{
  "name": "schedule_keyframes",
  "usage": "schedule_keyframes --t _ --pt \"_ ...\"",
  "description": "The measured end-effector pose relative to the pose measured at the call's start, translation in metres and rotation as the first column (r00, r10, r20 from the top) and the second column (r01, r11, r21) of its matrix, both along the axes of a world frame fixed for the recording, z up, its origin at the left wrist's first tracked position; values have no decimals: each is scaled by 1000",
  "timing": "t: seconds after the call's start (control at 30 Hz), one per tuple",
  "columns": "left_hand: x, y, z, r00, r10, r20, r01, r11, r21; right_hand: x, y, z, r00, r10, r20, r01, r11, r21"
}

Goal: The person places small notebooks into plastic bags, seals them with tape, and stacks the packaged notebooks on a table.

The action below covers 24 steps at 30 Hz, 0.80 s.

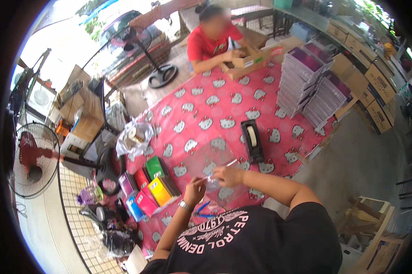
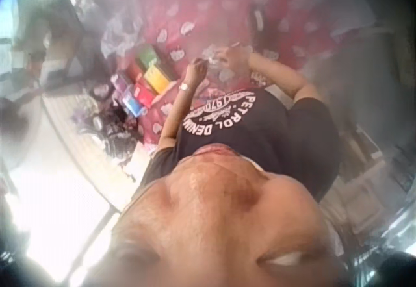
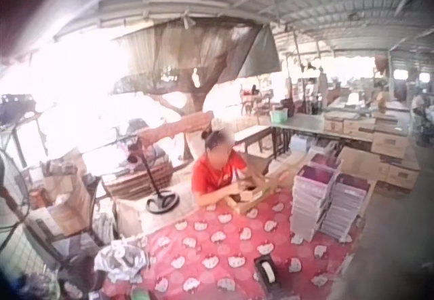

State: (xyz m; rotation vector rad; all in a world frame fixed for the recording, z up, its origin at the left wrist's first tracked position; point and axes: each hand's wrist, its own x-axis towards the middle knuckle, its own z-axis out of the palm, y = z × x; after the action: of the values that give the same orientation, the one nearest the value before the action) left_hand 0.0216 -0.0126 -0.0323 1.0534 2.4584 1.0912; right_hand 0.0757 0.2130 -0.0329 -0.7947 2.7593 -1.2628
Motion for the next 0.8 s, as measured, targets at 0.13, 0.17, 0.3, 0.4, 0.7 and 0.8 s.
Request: schedule_keyframes --t 0.13,0.17,0.3,0.4,0.7,0.8 --pt "7 -25 7 973 -229 1 229 973 -23 15 0 2 977 93 -192 -81 994 72" --pt "13 -24 4 973 -221 -62 221 975 -1 20 -5 3 976 82 -202 -49 986 159" --pt "17 -12 -29 936 -121 -331 126 992 -6 24 -35 -10 956 -43 -289 138 938 317" --pt "15 -6 -36 964 12 -265 24 991 133 20 -38 -29 950 -176 -259 244 935 256" --pt "11 1 -35 938 340 -74 -340 940 10 -12 -49 6 967 -252 33 210 865 456" --pt "7 5 -24 944 326 -49 -330 926 -184 -29 -44 18 978 -186 93 122 877 465"
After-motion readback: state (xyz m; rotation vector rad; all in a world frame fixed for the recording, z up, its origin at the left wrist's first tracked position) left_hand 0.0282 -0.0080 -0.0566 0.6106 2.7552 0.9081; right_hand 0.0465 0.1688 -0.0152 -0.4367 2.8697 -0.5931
